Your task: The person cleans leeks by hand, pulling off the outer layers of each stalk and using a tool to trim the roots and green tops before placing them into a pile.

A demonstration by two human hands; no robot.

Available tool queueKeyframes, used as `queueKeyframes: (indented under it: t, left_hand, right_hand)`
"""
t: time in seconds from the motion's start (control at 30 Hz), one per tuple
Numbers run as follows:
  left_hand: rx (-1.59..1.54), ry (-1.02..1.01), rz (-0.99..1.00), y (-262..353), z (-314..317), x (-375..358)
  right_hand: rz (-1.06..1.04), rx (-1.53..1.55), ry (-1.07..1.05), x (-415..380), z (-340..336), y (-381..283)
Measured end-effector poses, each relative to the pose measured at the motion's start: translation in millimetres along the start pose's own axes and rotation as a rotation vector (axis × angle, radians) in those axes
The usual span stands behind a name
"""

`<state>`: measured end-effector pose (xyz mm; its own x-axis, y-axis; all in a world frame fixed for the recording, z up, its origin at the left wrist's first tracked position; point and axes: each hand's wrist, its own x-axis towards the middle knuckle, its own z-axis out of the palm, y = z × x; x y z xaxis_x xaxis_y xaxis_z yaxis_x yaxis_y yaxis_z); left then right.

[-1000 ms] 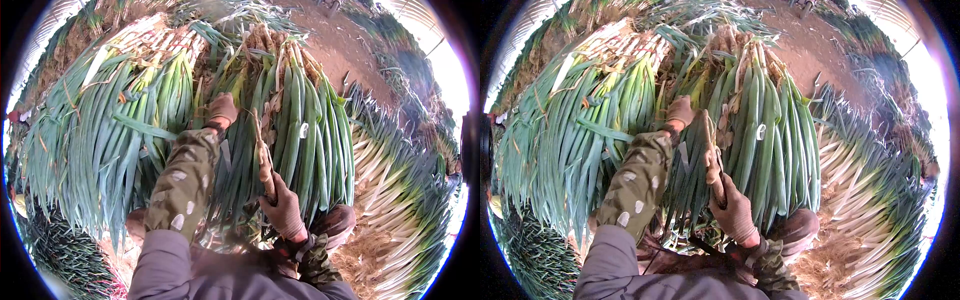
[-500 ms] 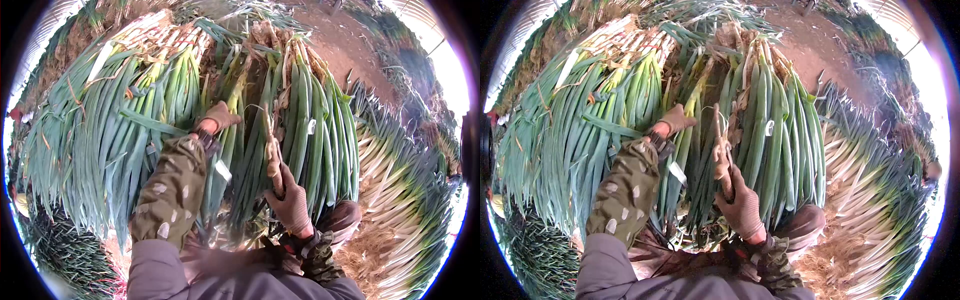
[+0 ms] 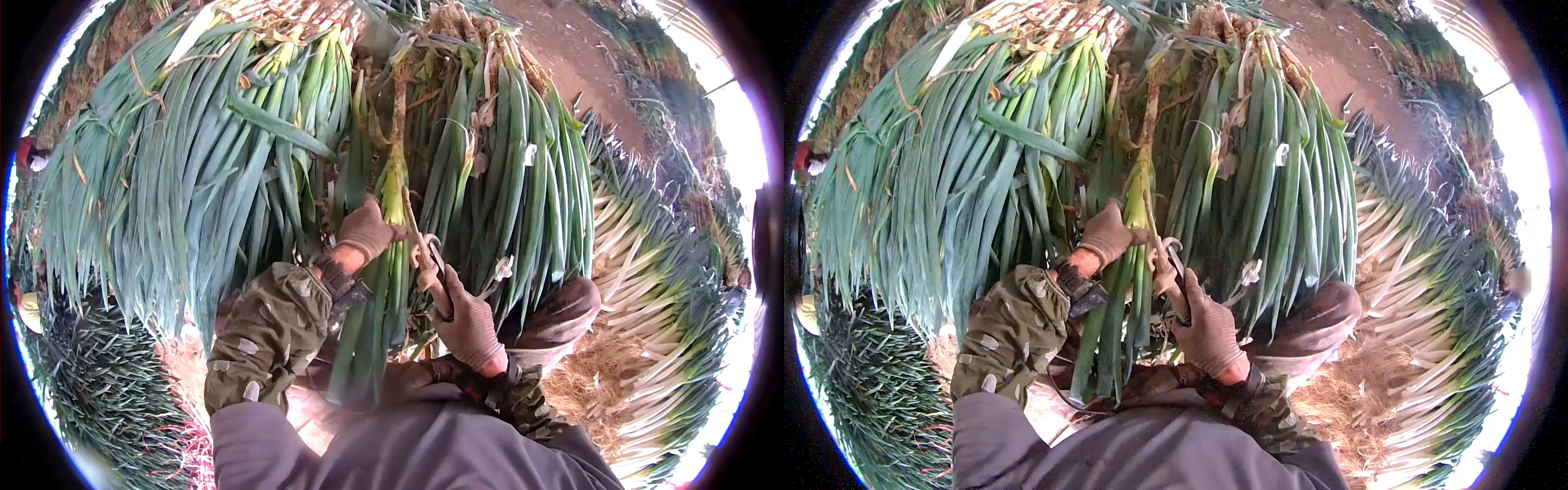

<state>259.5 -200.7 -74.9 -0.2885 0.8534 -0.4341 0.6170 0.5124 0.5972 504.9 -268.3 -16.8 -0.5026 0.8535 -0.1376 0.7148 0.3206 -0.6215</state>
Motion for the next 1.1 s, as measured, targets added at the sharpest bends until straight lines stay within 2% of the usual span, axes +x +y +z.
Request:
queueKeyframes:
  t: [0.23,0.4,0.57,0.83,0.93,1.1]
  left_hand:
    - [-0.125,-0.056,0.042,-8.7,-1.3,6.2]
    - [-0.154,-0.098,0.060,-12.8,-5.1,5.8]
    - [-0.162,-0.096,0.069,-17.9,-5.1,8.9]
    - [-0.229,-0.132,0.098,-21.2,-6.9,9.4]
    - [-0.241,-0.151,0.076,-15.0,-14.4,3.7]
    - [-0.300,-0.133,0.118,-26.1,-4.4,11.3]
  right_hand:
    - [0.040,-0.037,-0.068,-15.2,2.9,-7.8]
    - [0.060,-0.121,-0.061,3.8,9.8,-13.5]
    - [0.019,-0.150,-0.008,41.8,18.6,-7.2]
    - [0.091,-0.257,-0.004,117.2,25.8,-1.1]
    - [0.018,-0.269,0.050,146.1,31.0,5.5]
    - [0.055,-0.270,0.014,189.1,32.7,17.4]
